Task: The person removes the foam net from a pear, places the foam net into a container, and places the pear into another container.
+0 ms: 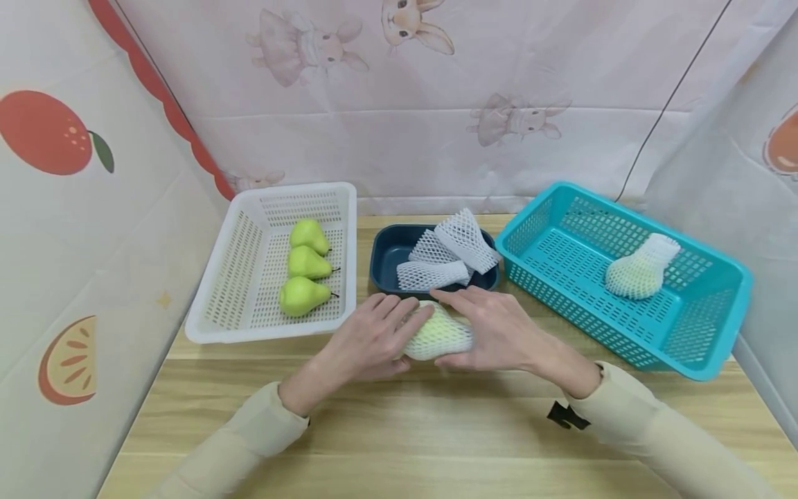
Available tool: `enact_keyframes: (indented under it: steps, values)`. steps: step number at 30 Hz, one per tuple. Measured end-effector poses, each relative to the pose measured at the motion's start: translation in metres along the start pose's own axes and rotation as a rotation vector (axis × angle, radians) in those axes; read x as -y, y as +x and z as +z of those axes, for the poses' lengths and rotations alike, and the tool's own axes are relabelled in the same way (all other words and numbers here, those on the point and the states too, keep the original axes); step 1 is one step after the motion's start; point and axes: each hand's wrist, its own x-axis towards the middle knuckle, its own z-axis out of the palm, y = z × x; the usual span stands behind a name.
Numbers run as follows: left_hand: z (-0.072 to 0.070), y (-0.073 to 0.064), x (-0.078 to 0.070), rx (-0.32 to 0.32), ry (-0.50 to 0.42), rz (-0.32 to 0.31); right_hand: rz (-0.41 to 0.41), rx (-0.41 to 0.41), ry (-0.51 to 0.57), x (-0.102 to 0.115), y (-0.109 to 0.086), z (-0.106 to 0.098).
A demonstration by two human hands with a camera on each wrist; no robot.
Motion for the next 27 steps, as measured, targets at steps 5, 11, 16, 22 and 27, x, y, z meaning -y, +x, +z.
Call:
enact_keyframes:
  steps: [5, 11, 16, 22, 27]
  values:
    - [-0.002, 0.001, 0.000, -0.007, -0.006, 0.009, -0.025, -0.009, 0.006, 0.001, 0.002, 0.004]
    - [-0.002, 0.001, 0.000, -0.042, -0.015, 0.021, -0.069, -0.052, -0.007, 0.001, 0.002, 0.010]
    - [-0.001, 0.000, 0.001, -0.088, -0.019, 0.020, -0.085, -0.109, -0.004, -0.001, 0.001, 0.014]
    - [-0.001, -0.004, 0.004, -0.128, -0.054, 0.002, -0.111, -0.191, 0.034, -0.005, -0.002, 0.020]
    - [-0.003, -0.012, 0.012, -0.147, -0.144, -0.026, -0.180, -0.298, 0.039, -0.010, -0.003, 0.024]
